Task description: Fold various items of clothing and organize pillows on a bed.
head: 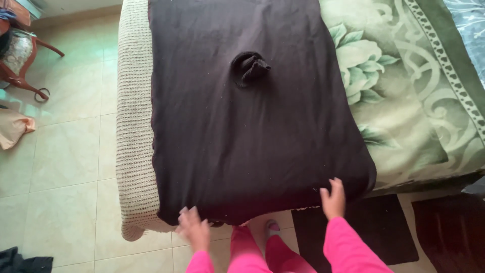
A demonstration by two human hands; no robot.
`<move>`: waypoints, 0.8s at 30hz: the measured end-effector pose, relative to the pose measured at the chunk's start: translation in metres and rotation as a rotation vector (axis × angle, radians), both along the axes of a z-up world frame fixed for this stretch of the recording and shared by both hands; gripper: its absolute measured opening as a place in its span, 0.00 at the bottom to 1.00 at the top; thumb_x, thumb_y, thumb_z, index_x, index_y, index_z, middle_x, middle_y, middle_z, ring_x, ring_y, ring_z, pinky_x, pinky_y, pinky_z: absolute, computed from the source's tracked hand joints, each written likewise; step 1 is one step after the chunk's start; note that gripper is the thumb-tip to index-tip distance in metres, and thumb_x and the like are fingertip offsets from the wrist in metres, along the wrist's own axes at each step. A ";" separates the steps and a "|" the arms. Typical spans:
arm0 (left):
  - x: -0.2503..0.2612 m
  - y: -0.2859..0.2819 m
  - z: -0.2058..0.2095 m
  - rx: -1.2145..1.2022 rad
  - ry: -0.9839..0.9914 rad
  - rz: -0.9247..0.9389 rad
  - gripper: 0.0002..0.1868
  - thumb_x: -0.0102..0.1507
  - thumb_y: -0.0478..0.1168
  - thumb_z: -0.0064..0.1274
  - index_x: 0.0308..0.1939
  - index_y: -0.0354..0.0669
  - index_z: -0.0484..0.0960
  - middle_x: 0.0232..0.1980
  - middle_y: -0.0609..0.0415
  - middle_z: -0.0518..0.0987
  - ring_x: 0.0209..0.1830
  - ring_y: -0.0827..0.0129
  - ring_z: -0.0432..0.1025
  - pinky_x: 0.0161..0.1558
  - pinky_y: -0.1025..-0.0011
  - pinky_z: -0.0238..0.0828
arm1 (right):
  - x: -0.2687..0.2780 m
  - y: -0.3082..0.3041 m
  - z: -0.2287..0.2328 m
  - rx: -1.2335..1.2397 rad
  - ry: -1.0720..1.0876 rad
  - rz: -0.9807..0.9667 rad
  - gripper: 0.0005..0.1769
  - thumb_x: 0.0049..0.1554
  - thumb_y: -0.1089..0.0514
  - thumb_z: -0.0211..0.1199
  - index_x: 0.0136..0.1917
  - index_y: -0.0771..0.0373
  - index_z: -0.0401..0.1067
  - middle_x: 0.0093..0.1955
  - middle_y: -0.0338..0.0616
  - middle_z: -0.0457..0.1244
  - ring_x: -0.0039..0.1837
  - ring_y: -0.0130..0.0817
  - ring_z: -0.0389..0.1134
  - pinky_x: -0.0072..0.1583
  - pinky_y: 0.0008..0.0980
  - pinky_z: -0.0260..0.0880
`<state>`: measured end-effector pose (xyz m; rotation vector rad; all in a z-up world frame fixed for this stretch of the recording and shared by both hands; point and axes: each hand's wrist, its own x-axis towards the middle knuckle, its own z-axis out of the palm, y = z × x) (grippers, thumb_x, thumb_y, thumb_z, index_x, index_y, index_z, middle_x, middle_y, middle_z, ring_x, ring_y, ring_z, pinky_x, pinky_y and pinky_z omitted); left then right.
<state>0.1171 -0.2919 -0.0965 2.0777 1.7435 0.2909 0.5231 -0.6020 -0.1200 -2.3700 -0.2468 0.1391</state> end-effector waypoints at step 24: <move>0.295 0.014 0.166 -0.613 -0.621 -1.159 0.09 0.66 0.33 0.52 0.50 0.38 0.80 0.48 0.50 0.85 0.47 0.64 0.81 0.51 0.69 0.76 | -0.064 0.085 0.227 0.261 0.122 -0.120 0.10 0.57 0.62 0.62 0.54 0.60 0.74 0.62 0.38 0.67 0.63 0.36 0.69 0.64 0.35 0.69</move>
